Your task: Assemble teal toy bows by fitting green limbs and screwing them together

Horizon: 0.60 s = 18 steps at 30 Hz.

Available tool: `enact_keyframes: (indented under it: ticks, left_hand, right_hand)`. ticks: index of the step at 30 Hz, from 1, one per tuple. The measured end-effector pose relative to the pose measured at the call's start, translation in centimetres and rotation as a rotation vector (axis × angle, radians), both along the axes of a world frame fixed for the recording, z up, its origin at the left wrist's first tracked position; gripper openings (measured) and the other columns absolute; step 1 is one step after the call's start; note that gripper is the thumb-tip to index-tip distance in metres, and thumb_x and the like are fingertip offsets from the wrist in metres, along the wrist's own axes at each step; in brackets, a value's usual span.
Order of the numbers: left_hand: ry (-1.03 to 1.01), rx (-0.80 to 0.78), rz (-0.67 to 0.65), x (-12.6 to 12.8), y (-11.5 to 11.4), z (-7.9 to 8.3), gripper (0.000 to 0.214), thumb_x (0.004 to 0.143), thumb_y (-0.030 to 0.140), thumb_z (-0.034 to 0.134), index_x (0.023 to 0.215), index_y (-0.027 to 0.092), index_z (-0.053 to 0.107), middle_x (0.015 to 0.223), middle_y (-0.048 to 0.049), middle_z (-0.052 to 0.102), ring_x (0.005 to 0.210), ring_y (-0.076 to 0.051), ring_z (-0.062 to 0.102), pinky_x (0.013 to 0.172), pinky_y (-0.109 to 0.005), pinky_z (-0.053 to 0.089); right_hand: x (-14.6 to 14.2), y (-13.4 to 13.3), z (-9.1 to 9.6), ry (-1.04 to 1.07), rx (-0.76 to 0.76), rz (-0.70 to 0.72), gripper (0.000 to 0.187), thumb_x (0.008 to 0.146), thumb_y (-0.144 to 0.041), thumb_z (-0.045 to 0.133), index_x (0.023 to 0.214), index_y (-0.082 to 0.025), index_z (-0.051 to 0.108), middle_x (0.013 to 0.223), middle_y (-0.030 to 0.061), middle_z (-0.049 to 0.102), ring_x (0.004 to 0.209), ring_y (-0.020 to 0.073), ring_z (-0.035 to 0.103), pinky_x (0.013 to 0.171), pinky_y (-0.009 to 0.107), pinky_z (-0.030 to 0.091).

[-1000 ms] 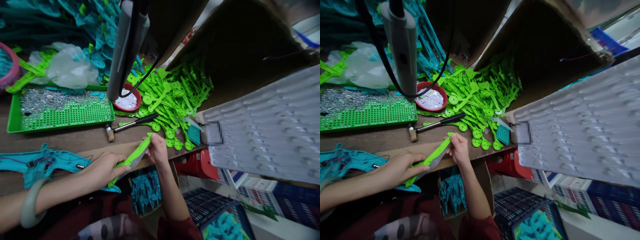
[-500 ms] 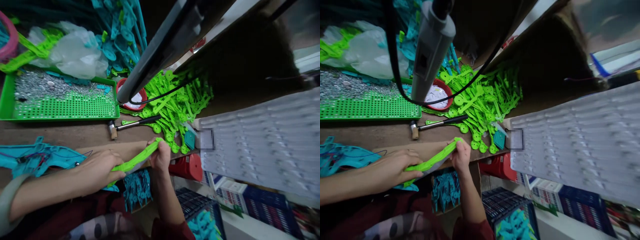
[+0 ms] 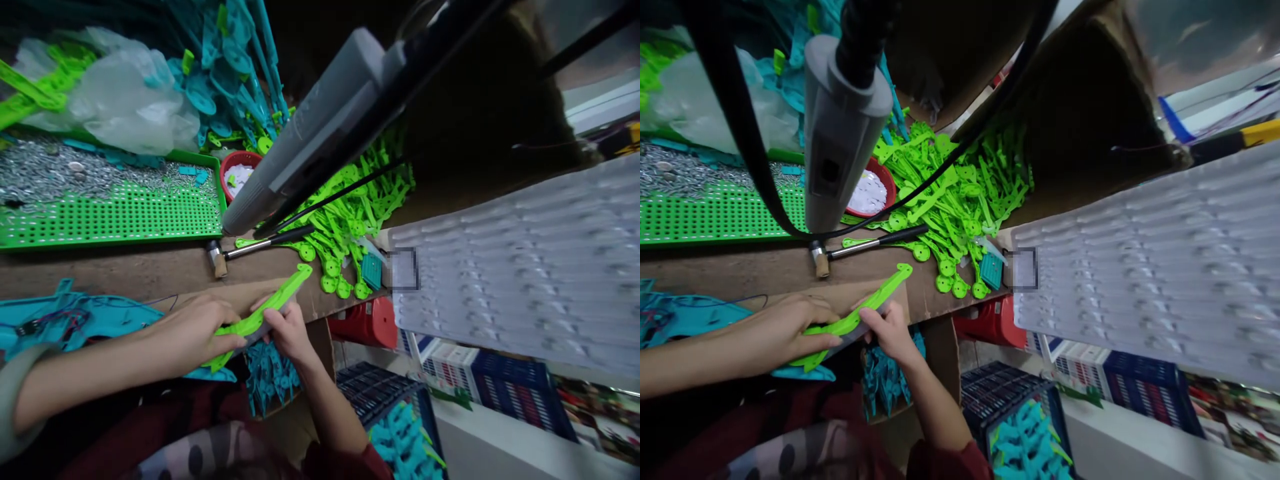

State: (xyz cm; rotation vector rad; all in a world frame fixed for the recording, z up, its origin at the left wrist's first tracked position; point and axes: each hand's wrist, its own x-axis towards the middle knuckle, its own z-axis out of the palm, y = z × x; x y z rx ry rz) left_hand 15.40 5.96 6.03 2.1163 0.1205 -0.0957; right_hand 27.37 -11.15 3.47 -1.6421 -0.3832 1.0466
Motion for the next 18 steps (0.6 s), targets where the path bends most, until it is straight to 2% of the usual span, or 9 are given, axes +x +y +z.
enact_keyframes:
  ticks: [3, 6, 8, 9, 11, 12, 13, 15, 18]
  left_hand:
    - [0.097, -0.037, -0.066, 0.2, 0.5, 0.6, 0.031, 0.089, 0.046, 0.053, 0.080, 0.026, 0.075, 0.070, -0.0009, 0.071, 0.065, -0.019, 0.066, 0.063, -0.027, 0.046]
    - [0.094, -0.006, -0.067, 0.1, 0.6, 0.5, 0.026, 0.088, 0.043, 0.057, 0.088, 0.025, 0.075, 0.080, -0.0027, 0.073, 0.074, -0.021, 0.068, 0.068, -0.028, 0.048]
    - [0.065, 0.062, -0.063, -0.1, 0.6, 0.4, 0.023, 0.088, 0.040, 0.060, 0.093, 0.023, 0.074, 0.089, -0.0048, 0.074, 0.083, -0.023, 0.069, 0.073, -0.030, 0.050]
    - [0.050, 0.105, -0.060, -0.3, 0.6, 0.5, 0.023, 0.087, 0.039, 0.062, 0.096, 0.022, 0.073, 0.094, -0.0061, 0.074, 0.088, -0.024, 0.069, 0.075, -0.031, 0.051]
    - [0.009, 0.212, -0.080, -0.7, 0.7, 1.1, 0.025, 0.085, 0.037, 0.067, 0.103, 0.019, 0.071, 0.102, -0.0083, 0.072, 0.096, -0.025, 0.068, 0.079, -0.032, 0.051]
    - [-0.024, 0.284, -0.104, -1.1, 0.9, 1.6, 0.024, 0.085, 0.035, 0.068, 0.103, 0.019, 0.070, 0.103, -0.0085, 0.071, 0.097, -0.024, 0.067, 0.080, -0.032, 0.052]
    - [-0.069, 0.372, -0.131, -1.5, 1.4, 2.1, 0.020, 0.086, 0.032, 0.066, 0.100, 0.018, 0.069, 0.100, -0.0080, 0.071, 0.095, -0.023, 0.067, 0.079, -0.031, 0.052]
    - [-0.170, 0.597, -0.146, -2.2, 3.3, 3.2, 0.011, 0.091, 0.022, 0.059, 0.089, 0.017, 0.068, 0.087, -0.0063, 0.070, 0.084, -0.021, 0.067, 0.072, -0.031, 0.052]
    - [-0.282, 0.902, -0.035, -2.6, 8.5, 3.9, 0.024, 0.096, 0.015, 0.046, 0.085, 0.014, 0.067, 0.083, -0.0080, 0.069, 0.080, -0.021, 0.066, 0.069, -0.032, 0.050]
  right_hand:
    - [0.4, 0.0, 0.5, -0.043, -0.049, 0.020, 0.052, 0.073, -0.066, 0.064, 0.073, -0.014, 0.068, 0.050, -0.0029, 0.052, 0.034, 0.0049, 0.037, 0.034, 0.019, 0.028]
    - [2.6, -0.2, 3.2, -0.037, -0.137, 0.244, 0.044, 0.076, -0.055, 0.069, 0.063, -0.012, 0.067, 0.046, -0.0008, 0.054, 0.034, 0.0059, 0.039, 0.034, 0.019, 0.025]
    - [4.6, 0.5, 5.6, -0.225, -0.195, 0.304, 0.034, 0.079, -0.046, 0.071, 0.070, -0.012, 0.071, 0.055, 0.0022, 0.062, 0.042, 0.0089, 0.049, 0.039, 0.020, 0.034]
    - [5.5, 1.4, 6.6, -0.396, -0.162, 0.221, 0.029, 0.079, -0.043, 0.072, 0.080, -0.014, 0.073, 0.064, 0.0033, 0.066, 0.052, 0.0113, 0.056, 0.046, 0.021, 0.042]
    - [6.5, 4.5, 8.2, -0.655, 0.025, 0.063, 0.040, 0.074, -0.040, 0.077, 0.107, -0.019, 0.069, 0.092, 0.0053, 0.070, 0.078, 0.0168, 0.065, 0.066, 0.027, 0.053]
    - [6.6, 6.6, 8.8, -0.692, 0.160, 0.047, 0.052, 0.071, -0.039, 0.080, 0.118, -0.022, 0.063, 0.105, 0.0061, 0.068, 0.091, 0.0193, 0.065, 0.077, 0.031, 0.054]
    - [6.5, 8.9, 9.3, -0.661, 0.299, 0.104, 0.060, 0.069, -0.038, 0.081, 0.123, -0.024, 0.058, 0.115, 0.0066, 0.066, 0.099, 0.0207, 0.065, 0.084, 0.033, 0.054]
    - [6.1, 13.7, 9.9, -0.530, 0.495, 0.269, 0.049, 0.075, -0.039, 0.077, 0.118, -0.024, 0.058, 0.115, 0.0059, 0.066, 0.102, 0.0209, 0.066, 0.090, 0.037, 0.053]
    - [5.5, 19.4, 10.6, -0.389, 0.640, 0.381, 0.032, 0.080, -0.035, 0.072, 0.106, -0.022, 0.058, 0.104, 0.0037, 0.068, 0.094, 0.0189, 0.069, 0.088, 0.036, 0.055]
